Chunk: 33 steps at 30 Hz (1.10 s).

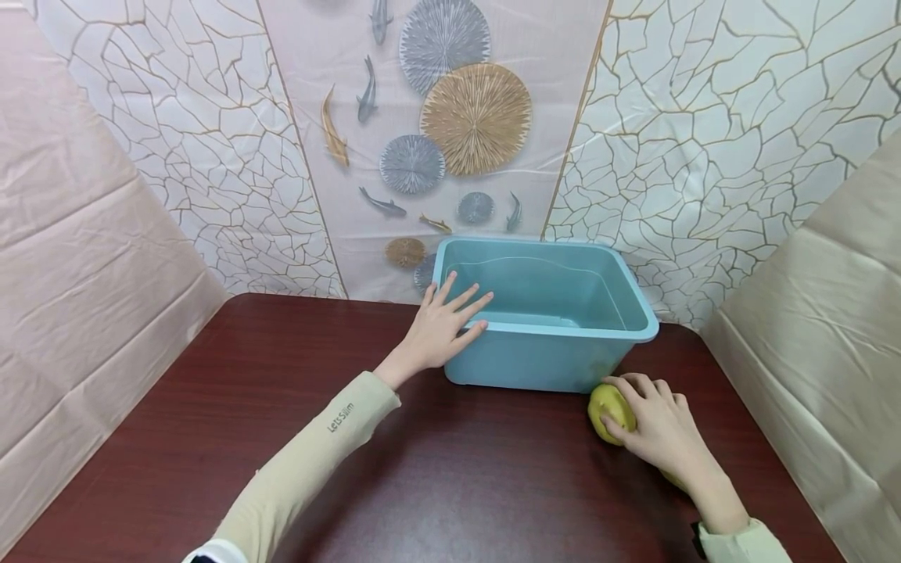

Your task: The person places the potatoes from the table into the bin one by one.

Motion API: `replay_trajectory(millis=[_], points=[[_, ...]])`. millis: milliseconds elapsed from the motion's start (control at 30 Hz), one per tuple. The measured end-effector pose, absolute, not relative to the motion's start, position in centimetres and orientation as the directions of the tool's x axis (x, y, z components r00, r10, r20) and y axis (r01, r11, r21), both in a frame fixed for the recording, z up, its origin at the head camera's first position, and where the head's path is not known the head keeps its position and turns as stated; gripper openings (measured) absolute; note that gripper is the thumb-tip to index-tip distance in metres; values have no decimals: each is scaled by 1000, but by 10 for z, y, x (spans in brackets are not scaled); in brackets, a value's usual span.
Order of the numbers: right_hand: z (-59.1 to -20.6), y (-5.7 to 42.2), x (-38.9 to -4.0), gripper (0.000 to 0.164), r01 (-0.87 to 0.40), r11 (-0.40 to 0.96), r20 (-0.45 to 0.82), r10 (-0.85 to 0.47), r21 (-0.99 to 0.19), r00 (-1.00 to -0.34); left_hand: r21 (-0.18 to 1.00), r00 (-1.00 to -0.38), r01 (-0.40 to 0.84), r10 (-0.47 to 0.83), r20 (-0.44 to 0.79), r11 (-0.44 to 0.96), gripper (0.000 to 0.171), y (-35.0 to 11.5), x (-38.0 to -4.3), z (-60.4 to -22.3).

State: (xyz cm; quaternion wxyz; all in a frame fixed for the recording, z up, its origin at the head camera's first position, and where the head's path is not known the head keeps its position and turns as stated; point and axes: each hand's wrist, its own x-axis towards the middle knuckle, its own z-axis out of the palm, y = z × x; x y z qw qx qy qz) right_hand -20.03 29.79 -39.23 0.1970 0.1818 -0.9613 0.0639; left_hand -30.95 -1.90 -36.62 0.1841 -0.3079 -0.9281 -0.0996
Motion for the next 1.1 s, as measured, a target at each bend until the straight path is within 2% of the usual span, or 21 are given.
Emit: replay_trajectory(millis=[433,1100], points=[[-398,302,-204,49,-372,927,386,-329,-41,-862,68,-742,606,534,405,792,50,-19,-310,-366],[-412,308,-210,56,-331,943,291,-307,-36,-906,77,-758,597,530,380,798,50,-19,-309,-366]])
